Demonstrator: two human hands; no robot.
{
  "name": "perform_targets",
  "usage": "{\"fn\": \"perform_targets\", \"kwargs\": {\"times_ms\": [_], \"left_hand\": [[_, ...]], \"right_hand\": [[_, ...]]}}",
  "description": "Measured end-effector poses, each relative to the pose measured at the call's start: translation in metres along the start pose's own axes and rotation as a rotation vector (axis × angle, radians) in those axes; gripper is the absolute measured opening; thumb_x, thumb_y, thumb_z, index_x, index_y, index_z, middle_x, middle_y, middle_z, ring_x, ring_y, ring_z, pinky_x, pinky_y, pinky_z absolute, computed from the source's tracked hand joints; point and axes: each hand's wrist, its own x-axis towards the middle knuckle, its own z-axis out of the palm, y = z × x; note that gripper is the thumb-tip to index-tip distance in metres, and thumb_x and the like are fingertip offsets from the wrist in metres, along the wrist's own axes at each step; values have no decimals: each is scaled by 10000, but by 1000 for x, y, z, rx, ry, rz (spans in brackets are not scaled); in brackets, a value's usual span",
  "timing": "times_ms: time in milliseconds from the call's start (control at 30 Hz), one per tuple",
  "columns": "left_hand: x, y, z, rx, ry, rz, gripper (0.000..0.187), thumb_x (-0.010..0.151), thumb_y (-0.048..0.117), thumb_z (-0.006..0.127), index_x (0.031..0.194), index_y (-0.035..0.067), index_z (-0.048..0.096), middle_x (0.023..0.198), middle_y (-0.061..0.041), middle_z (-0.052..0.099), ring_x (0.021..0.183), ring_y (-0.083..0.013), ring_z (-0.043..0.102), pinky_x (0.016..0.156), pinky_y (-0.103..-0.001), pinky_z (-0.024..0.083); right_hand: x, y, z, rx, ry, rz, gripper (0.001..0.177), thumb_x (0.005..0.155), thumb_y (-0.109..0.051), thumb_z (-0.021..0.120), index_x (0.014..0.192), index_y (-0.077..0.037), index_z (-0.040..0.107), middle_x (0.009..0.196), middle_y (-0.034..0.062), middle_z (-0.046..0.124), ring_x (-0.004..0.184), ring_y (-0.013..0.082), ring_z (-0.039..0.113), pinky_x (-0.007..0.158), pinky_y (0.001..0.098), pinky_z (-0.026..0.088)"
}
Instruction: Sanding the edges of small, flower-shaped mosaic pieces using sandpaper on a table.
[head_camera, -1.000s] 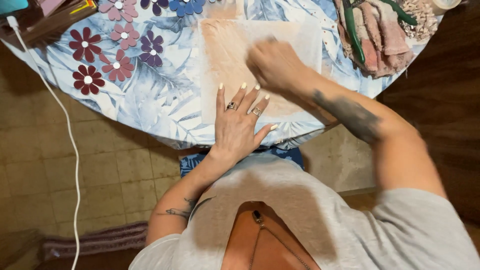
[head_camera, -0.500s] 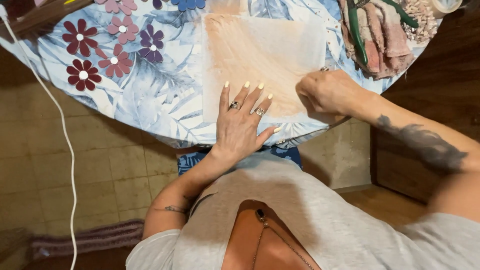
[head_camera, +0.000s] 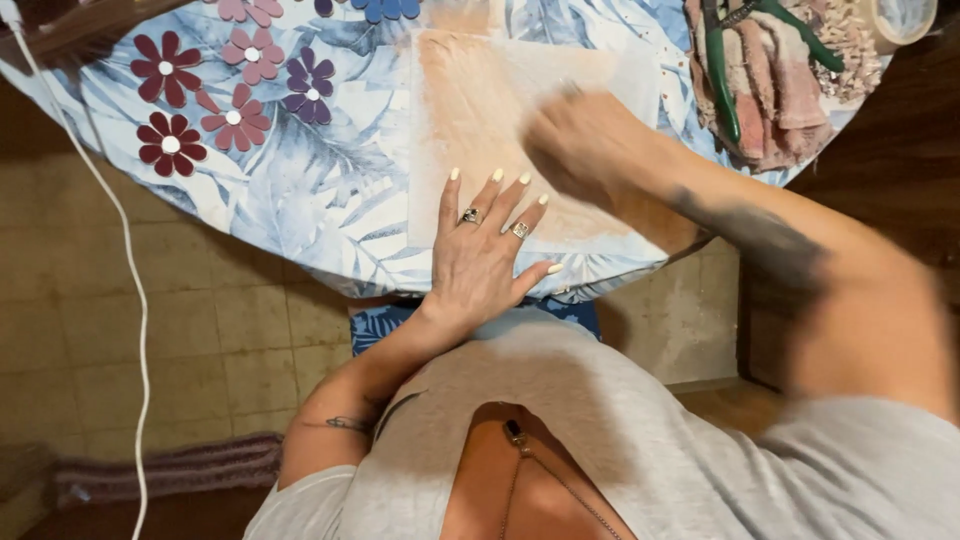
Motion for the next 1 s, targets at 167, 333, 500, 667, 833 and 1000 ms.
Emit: {"fn": "perform_targets", "kwargs": {"times_ms": [167,333,500,667,833,1000], "left_hand": [[1,2,4,-161,-4,-33,534,745,516,534,1135,150,528,1179,-100,488,1155,-269,403,1029,-528,16],[14,7,-2,-267,139,-46,446,720,325,620,1092,92,544,1012,-99,561,1011,-286,519,1009,-555,82],[27,15,-7,-961,326,-174,430,742,93,655,1139,40,498,1010,-93,604,940,-237,601,865,-337,456],[33,20,-4,-1199,286,-275,331,740,63,660,1058,54,569,901,-95,641,876,-191,621,767,-284,499],[35,20,0,-1267,289,-301,221,774,49,615,994,60,609,884,-82,649,869,-163,618,739,-256,506],[34,23,-4,-1156,312,-259,188,813,45,565,995,43,609,875,-101,649,852,-192,624,731,-285,504]], "right_hand": [[-114,19,3,-214,-309,-8,109,745,-244,415,785,-153,460,674,19,502,583,207,577,520,341,477],[-83,-12,-21,211,-155,328,120,756,-135,445,823,-43,484,687,164,499,656,369,552,575,453,452],[-43,-72,-10,1099,549,627,157,856,-113,502,713,-62,543,520,-24,447,559,52,419,539,184,380],[-27,-92,0,1538,914,844,178,826,-80,521,664,-8,537,432,-4,362,402,31,337,362,143,297],[-28,-92,3,1622,1025,829,175,794,-44,559,631,1,513,434,-25,266,371,24,271,321,136,247],[-40,-87,21,1551,972,889,195,734,3,635,626,-20,474,415,-8,317,369,25,331,320,150,305]]}}
